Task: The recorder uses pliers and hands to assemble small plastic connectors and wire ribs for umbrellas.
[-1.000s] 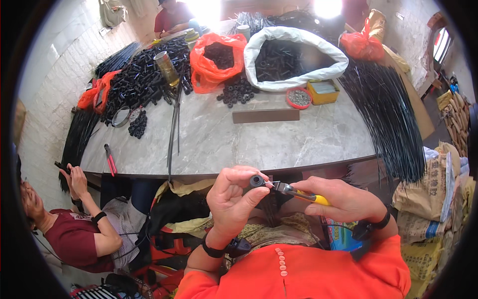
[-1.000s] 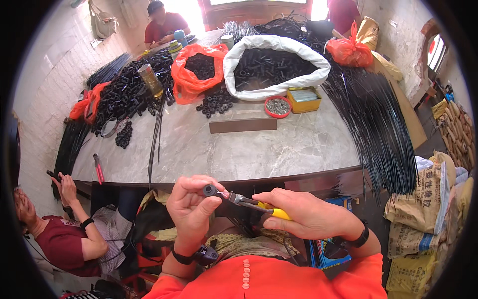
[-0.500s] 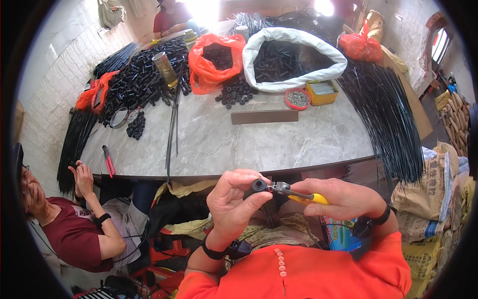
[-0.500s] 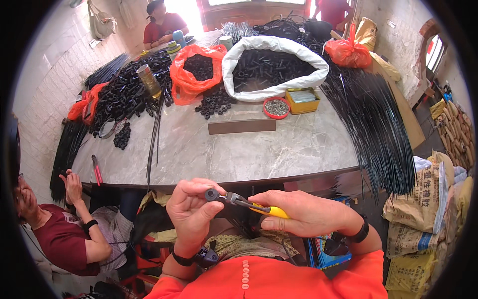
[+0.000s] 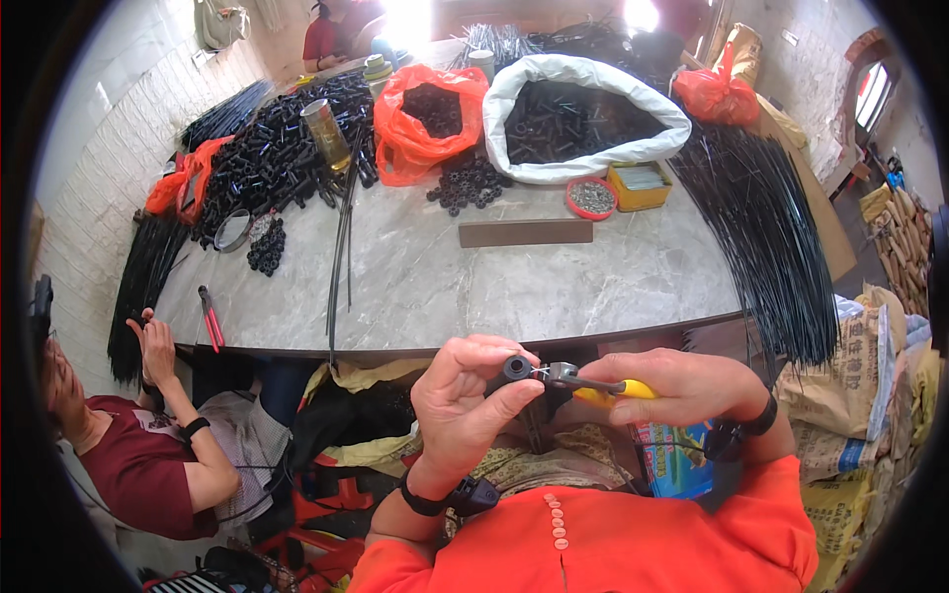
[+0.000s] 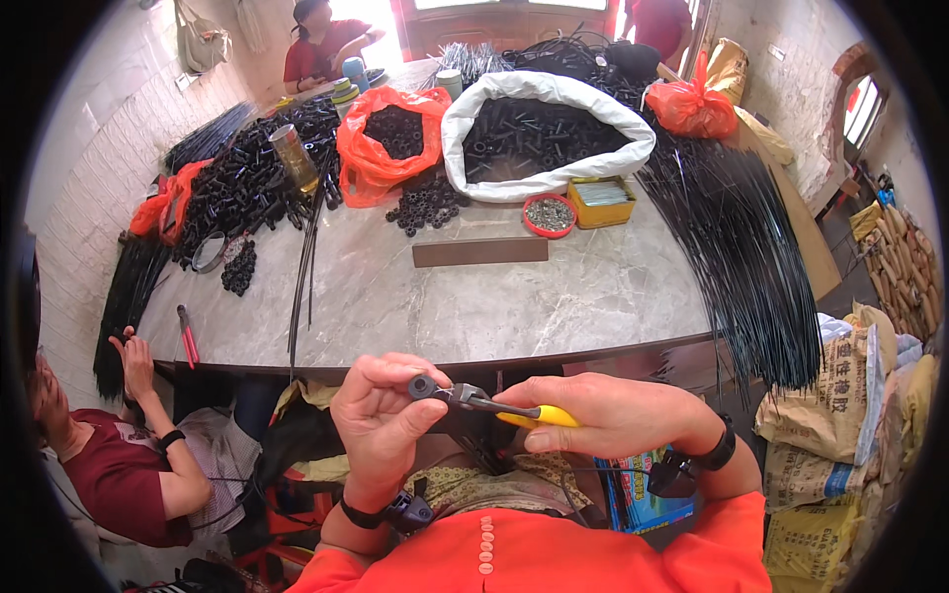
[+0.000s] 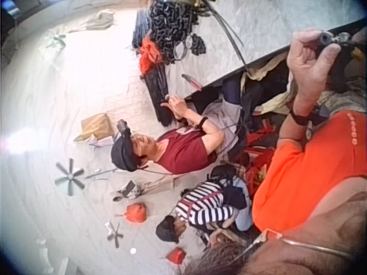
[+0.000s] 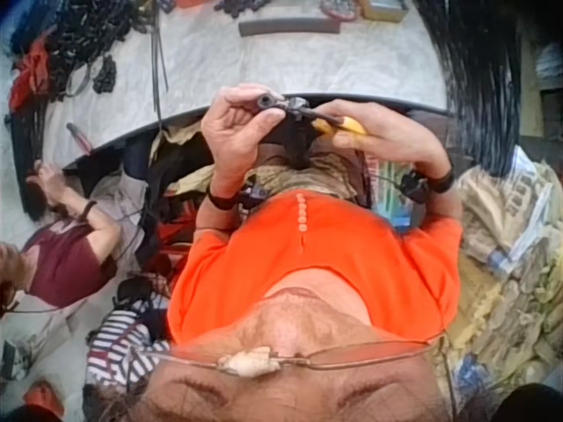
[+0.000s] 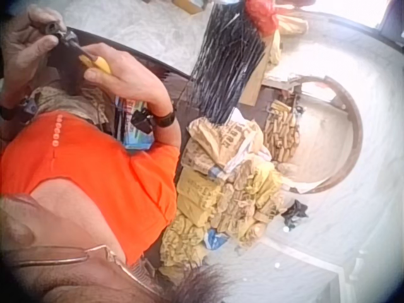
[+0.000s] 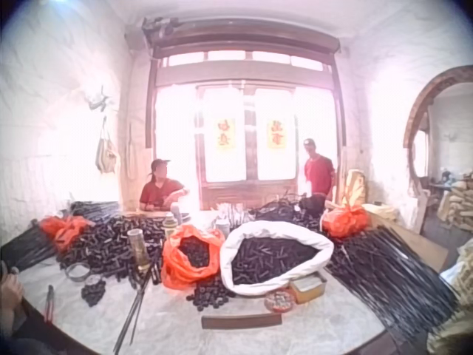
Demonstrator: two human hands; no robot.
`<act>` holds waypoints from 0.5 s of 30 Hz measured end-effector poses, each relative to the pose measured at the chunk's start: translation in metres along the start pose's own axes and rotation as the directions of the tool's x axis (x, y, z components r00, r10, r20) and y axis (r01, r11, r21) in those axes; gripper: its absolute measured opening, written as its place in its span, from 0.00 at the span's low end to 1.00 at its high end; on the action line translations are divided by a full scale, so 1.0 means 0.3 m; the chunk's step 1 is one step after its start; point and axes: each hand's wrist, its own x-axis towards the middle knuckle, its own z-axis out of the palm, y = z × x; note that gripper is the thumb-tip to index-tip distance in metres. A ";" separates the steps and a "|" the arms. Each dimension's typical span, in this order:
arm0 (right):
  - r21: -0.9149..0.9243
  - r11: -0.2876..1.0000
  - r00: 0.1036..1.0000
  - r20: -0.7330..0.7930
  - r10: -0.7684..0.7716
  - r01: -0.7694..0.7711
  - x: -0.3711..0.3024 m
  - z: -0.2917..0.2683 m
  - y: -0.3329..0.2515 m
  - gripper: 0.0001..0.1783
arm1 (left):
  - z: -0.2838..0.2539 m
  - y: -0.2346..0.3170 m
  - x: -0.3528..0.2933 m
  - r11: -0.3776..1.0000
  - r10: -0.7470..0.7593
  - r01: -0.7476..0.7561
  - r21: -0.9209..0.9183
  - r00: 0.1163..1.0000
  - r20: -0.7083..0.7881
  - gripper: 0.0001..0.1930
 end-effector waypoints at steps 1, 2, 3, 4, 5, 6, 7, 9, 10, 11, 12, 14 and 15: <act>-0.025 1.000 1.000 -0.025 -0.007 0.007 0.003 0.002 0.001 0.29 | -0.001 -0.004 0.001 1.000 0.010 -0.010 0.013 1.000 -0.006 0.18; -0.050 0.999 0.999 -0.049 -0.017 0.014 0.007 0.004 0.000 0.29 | -0.003 -0.002 0.000 1.000 0.011 -0.011 0.013 1.000 -0.008 0.18; -0.051 0.999 0.999 -0.047 -0.016 0.014 0.010 0.004 0.001 0.29 | -0.005 0.001 -0.001 1.000 0.004 -0.004 0.009 1.000 0.002 0.18; -0.044 0.998 0.999 -0.033 -0.035 0.034 0.013 0.004 0.003 0.29 | -0.007 0.004 -0.003 1.000 -0.002 0.002 0.006 1.000 0.012 0.18; -0.037 0.998 0.998 -0.020 -0.053 0.052 0.016 0.003 0.003 0.29 | -0.009 0.004 -0.003 1.000 -0.002 0.002 0.005 1.000 0.011 0.18; -0.038 0.998 0.998 -0.018 -0.052 0.051 0.018 -0.002 -0.003 0.29 | -0.011 0.005 -0.004 1.000 -0.003 0.002 0.007 1.000 0.014 0.18; -0.042 0.999 1.000 0.002 -0.026 0.026 0.021 -0.009 -0.013 0.29 | -0.013 0.005 -0.005 1.000 -0.004 0.003 0.009 1.000 0.016 0.18; -0.047 0.999 1.000 0.016 0.005 -0.004 0.019 -0.010 -0.014 0.29 | -0.015 0.003 -0.002 1.000 -0.001 0.001 0.005 1.000 0.019 0.18; -0.081 0.996 0.999 -0.022 -0.037 0.035 0.020 -0.007 -0.001 0.28 | -0.015 0.001 -0.001 1.000 0.002 -0.002 0.004 1.000 0.019 0.18; -0.116 0.990 0.995 -0.055 -0.083 0.076 0.024 -0.007 0.006 0.27 | -0.017 0.002 0.000 1.000 0.003 -0.003 0.004 1.000 0.018 0.18; -0.116 0.990 0.995 -0.054 -0.083 0.076 0.025 -0.010 0.003 0.27 | -0.018 0.002 0.002 1.000 -0.001 0.001 0.005 1.000 0.014 0.18; -0.134 0.991 0.999 -0.048 0.001 -0.007 0.026 -0.018 -0.006 0.25 | -0.020 0.001 0.004 1.000 -0.003 0.003 0.005 1.000 0.009 0.18; -0.135 0.991 0.999 -0.047 0.001 -0.008 0.027 -0.019 -0.005 0.25 | -0.021 0.001 0.004 1.000 -0.004 0.004 0.002 1.000 0.008 0.18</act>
